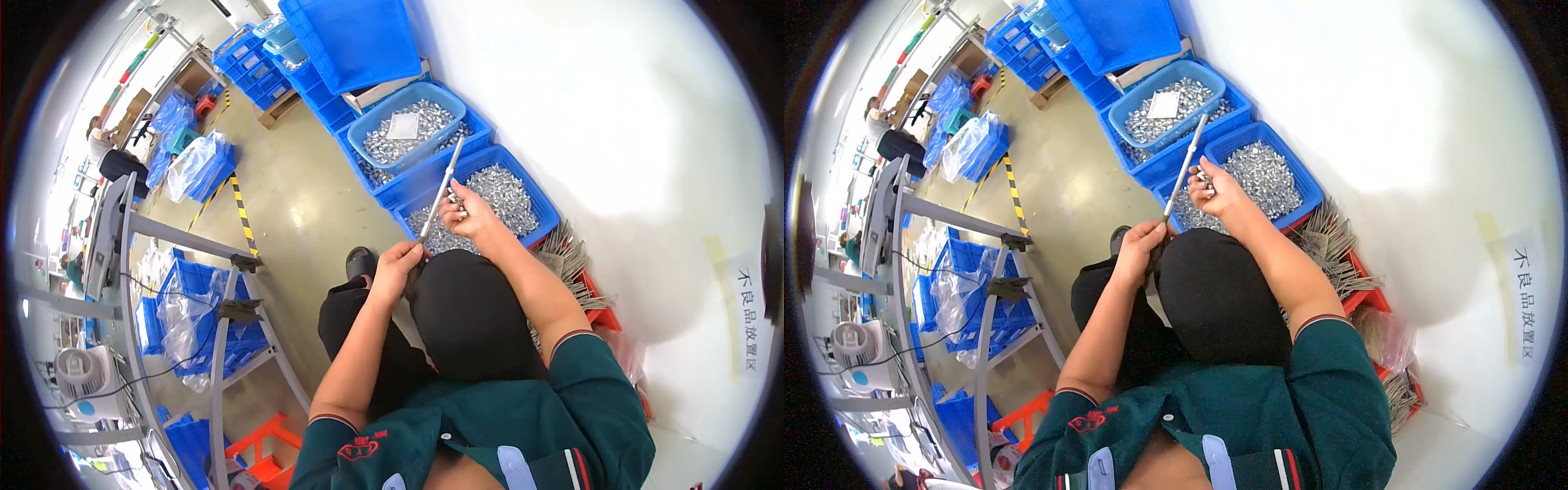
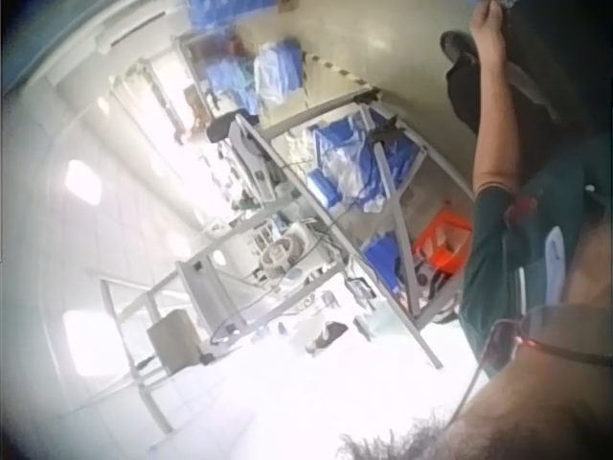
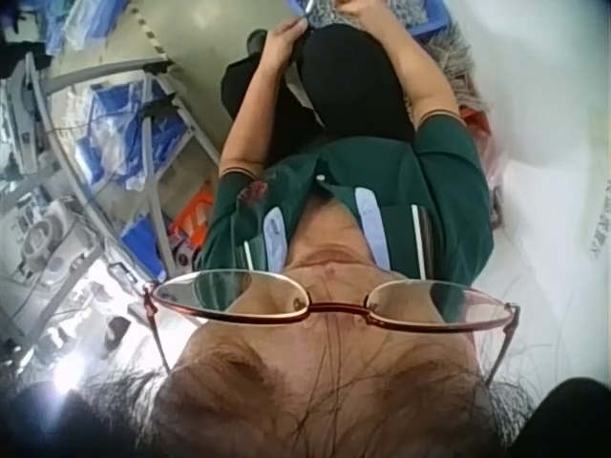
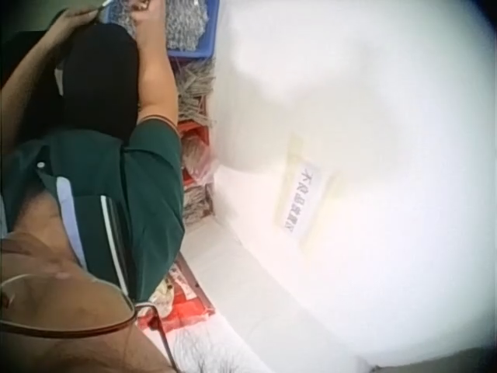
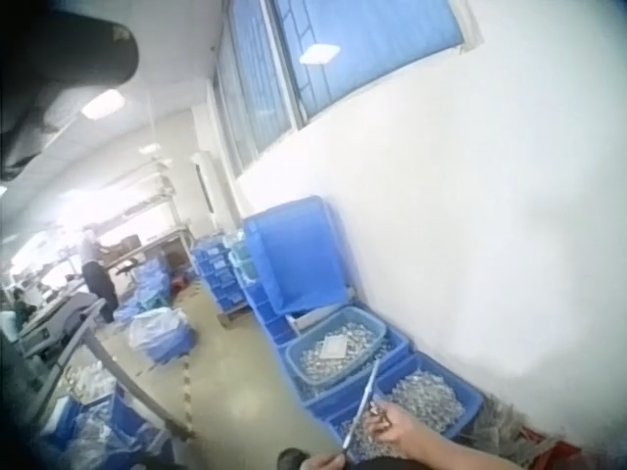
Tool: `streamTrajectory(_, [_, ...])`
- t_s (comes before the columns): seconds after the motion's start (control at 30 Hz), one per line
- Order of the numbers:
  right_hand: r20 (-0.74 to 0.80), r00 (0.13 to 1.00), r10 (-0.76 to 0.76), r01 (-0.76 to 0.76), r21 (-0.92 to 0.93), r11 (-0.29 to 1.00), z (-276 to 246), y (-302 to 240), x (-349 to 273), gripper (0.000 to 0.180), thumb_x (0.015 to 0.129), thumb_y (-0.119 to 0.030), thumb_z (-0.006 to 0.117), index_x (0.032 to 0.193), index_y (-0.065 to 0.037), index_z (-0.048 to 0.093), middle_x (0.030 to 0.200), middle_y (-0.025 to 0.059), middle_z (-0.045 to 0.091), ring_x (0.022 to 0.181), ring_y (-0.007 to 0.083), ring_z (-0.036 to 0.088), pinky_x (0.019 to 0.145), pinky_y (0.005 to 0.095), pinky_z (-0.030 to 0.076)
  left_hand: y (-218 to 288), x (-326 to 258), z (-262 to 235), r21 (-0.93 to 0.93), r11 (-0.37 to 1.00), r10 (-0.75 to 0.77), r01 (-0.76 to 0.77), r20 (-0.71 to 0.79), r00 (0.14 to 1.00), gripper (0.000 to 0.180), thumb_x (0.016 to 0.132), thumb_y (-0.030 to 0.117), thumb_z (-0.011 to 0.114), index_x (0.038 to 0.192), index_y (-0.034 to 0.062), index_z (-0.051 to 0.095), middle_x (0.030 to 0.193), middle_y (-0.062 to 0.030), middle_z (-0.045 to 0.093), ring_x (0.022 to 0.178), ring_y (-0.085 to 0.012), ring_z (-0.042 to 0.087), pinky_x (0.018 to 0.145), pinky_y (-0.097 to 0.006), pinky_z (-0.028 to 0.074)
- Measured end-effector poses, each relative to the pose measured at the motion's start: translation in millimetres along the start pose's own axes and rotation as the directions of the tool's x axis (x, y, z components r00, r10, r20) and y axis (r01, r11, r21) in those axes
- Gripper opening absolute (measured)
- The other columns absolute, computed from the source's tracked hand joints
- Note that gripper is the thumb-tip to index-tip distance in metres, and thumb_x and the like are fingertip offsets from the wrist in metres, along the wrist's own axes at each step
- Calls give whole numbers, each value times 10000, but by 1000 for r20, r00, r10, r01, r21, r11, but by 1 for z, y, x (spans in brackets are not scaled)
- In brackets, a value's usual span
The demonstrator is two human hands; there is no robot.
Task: The person is sliding small metal collars or rings onto a thin metal rod.
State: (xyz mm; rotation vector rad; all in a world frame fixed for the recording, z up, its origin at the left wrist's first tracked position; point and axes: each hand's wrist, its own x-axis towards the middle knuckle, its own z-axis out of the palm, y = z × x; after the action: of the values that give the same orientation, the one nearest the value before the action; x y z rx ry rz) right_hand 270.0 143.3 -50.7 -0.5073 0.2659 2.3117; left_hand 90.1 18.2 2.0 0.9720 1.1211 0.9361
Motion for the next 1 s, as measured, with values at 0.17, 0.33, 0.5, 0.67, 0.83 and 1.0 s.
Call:
streamTrajectory(0.17, [-87,995,-52,42,-110,993,23,12,-9,302,865,-336,552,867,-42,480,639,30,408,446,65,346,330,162,261,34,11,13,142,980,141,-141,15,990,218,883,212,504,907,25,614,762,15,548,630,-65,464,572,-203,373])
streamTrajectory(0.33, [-116,985,-131,99,-248,964,43,21,-21,313,872,-353,528,831,-43,515,581,24,465,371,78,343,301,188,273,69,14,36,199,976,64,-87,120,991,202,879,220,513,852,41,604,766,23,543,676,-61,454,617,-206,351])
streamTrajectory(0.5, [-167,958,-233,178,-288,941,42,28,-15,328,855,-382,541,815,-57,559,617,20,518,360,77,346,309,184,294,60,26,42,260,944,161,-202,169,972,198,876,214,517,851,37,602,783,22,557,608,-58,455,527,-204,348])
streamTrajectory(0.67, [-187,949,-256,202,-266,943,47,30,-15,336,855,-375,543,806,-44,572,623,32,523,360,72,352,311,182,313,68,23,45,230,963,105,-137,148,983,201,871,223,527,866,36,598,752,13,567,563,-58,452,476,-201,342])
streamTrajectory(0.83, [-279,933,-226,155,-254,955,55,40,-20,317,834,-364,560,764,-58,603,612,27,515,459,121,460,361,201,390,67,25,32,155,981,91,-115,152,984,203,875,236,515,864,46,586,689,-2,542,479,-77,444,416,-215,337])
streamTrajectory(1.0, [-191,973,-127,71,-274,959,31,22,0,303,844,-370,537,812,-73,584,579,17,466,431,105,419,309,184,302,59,37,23,59,995,64,-76,182,981,216,883,252,497,868,47,565,634,-14,491,435,-95,437,377,-227,328])
